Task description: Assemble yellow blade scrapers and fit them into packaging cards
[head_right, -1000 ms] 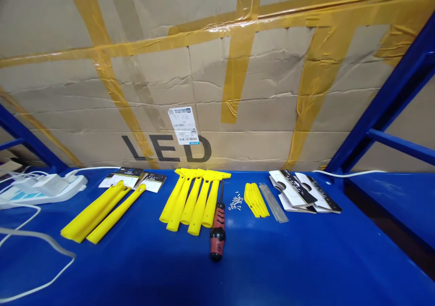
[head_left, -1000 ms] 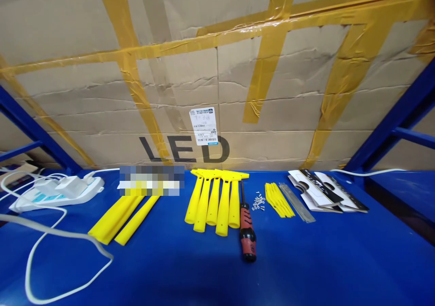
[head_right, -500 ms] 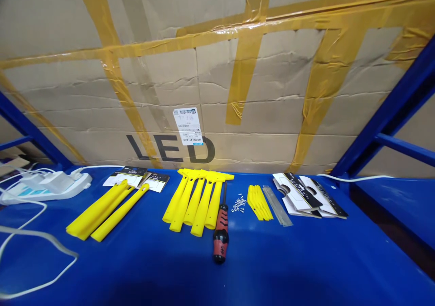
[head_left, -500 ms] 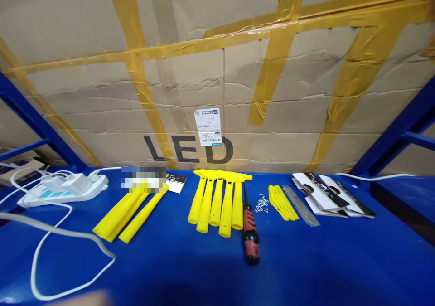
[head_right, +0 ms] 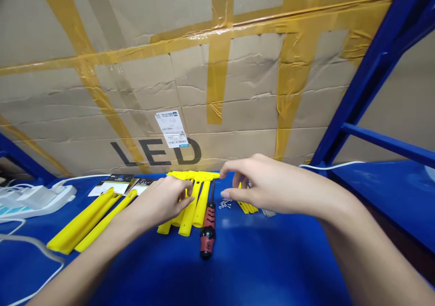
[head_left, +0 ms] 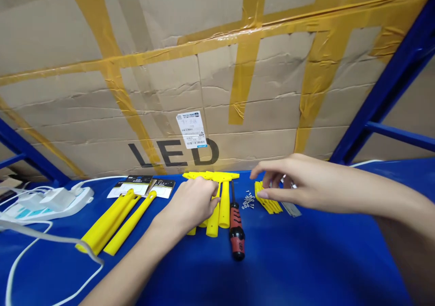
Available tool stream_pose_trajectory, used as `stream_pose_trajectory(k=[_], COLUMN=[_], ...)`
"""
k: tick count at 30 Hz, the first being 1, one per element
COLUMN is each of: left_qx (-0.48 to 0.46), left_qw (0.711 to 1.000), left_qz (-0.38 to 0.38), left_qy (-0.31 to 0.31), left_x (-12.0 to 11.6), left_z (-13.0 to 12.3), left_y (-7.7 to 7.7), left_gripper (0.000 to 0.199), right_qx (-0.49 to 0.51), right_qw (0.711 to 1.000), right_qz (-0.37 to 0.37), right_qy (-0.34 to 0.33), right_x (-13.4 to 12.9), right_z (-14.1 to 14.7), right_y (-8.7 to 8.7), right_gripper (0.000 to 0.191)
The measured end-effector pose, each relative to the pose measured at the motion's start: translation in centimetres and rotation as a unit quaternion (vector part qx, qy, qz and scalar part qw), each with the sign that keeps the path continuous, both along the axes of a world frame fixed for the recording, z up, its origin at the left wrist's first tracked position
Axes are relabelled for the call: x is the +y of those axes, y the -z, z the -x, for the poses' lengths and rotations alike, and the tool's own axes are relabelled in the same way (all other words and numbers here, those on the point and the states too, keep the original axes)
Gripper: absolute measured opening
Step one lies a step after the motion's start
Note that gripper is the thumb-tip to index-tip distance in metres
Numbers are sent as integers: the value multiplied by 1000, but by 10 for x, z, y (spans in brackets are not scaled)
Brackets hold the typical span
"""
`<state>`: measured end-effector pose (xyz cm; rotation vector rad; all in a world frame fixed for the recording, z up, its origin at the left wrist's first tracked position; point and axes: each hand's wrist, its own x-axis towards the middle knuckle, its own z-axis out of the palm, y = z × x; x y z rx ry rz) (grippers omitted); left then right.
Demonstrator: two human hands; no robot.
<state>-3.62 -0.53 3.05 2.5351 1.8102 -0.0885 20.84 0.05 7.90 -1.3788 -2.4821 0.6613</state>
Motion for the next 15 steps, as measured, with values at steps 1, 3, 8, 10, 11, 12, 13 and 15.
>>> stream_pose_trajectory(k=[1,3,8,10,11,12,13,15], left_qx=[7,15,15,11,9,6,3,-8], left_qw=[1000,1000,1000,1000,1000,999,999,999], left_qz=[3,7,-4,-9,-12,-14,-18,-23], left_qy=[-1,-1,-11,-21,-27,-33,-37,-42], left_x=[4,12,26,29,30,31,32,34], left_z=[-1,-5,-15,-19,-20,-21,-21,-22], left_y=[4,10,23,27,29,31,33,36], left_gripper=[14,14,13,13,13,13,13,15], right_qx=[-21,-43,-53,-59,-61,-63,-67,-79], right_qw=[1000,998,997,997,997,996,996,995], right_qz=[7,21,49,45,45,47,49,47], right_qy=[-16,-42,-38,-34,-32,-30,-29,-32], right_x=[1,3,9,12,14,16,18,22], right_z=[0,-3,-6,-7,-7,-7,-7,-7], right_y=[2,6,10,13,15,17,19,23], right_gripper=[35,30,24,24,24,25,25,26])
